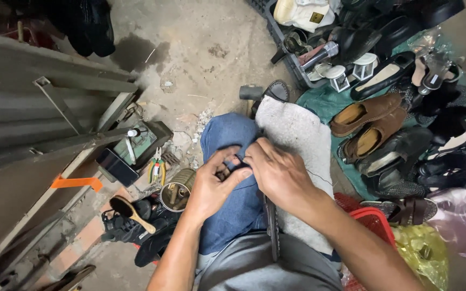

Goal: Hand-stitching the sole of a brown sandal using a needle and thread to repair it.

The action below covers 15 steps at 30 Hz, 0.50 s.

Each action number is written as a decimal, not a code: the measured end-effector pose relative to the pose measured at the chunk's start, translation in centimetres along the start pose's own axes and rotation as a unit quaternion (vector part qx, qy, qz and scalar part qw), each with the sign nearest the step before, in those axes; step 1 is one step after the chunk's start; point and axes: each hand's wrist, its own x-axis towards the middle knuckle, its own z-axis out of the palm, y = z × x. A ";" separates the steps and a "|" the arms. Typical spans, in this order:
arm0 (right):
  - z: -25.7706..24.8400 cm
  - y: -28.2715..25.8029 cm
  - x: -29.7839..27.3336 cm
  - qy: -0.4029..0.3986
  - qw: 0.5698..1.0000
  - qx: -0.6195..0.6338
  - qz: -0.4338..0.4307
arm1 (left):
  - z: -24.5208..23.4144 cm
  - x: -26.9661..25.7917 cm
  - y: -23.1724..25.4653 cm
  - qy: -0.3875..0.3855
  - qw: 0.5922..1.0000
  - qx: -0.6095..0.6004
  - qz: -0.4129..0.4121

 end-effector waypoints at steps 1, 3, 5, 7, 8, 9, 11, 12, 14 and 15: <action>-0.2 0.1 0.0 0.000 1.000 0.000 0.000 | 0.1 0.1 0.1 0.000 1.000 0.000 0.000; -0.4 0.2 -0.1 0.005 1.000 0.029 0.010 | 0.4 0.1 0.1 -0.034 0.996 -0.077 -0.029; -1.3 -0.1 0.0 -0.007 0.998 0.051 0.024 | 1.4 0.4 -1.1 -0.015 0.995 -0.095 -0.026; -1.9 -0.1 0.1 -0.020 0.996 0.072 0.039 | 2.0 0.6 -1.5 0.002 0.993 -0.114 -0.022; -2.1 0.0 0.1 -0.035 0.995 0.082 0.055 | 2.2 0.7 -1.4 0.020 0.992 -0.122 -0.018; -2.2 0.0 0.0 -0.049 0.992 0.092 0.073 | 2.4 0.8 -1.3 0.037 0.991 -0.131 -0.014; -2.6 0.1 -0.2 -0.049 0.990 0.098 0.084 | 2.0 0.3 -1.5 0.027 0.980 -0.192 -0.047; -2.7 0.1 -0.2 -0.049 0.989 0.105 0.091 | 1.8 0.0 -1.6 0.020 0.964 -0.253 -0.080; -2.9 0.8 -0.5 -0.051 0.986 0.128 0.093 | 1.3 -0.5 -2.2 -0.034 0.955 -0.286 -0.072; -2.9 1.2 -0.6 -0.053 0.983 0.148 0.091 | 1.2 -0.8 -2.6 -0.086 0.941 -0.321 -0.061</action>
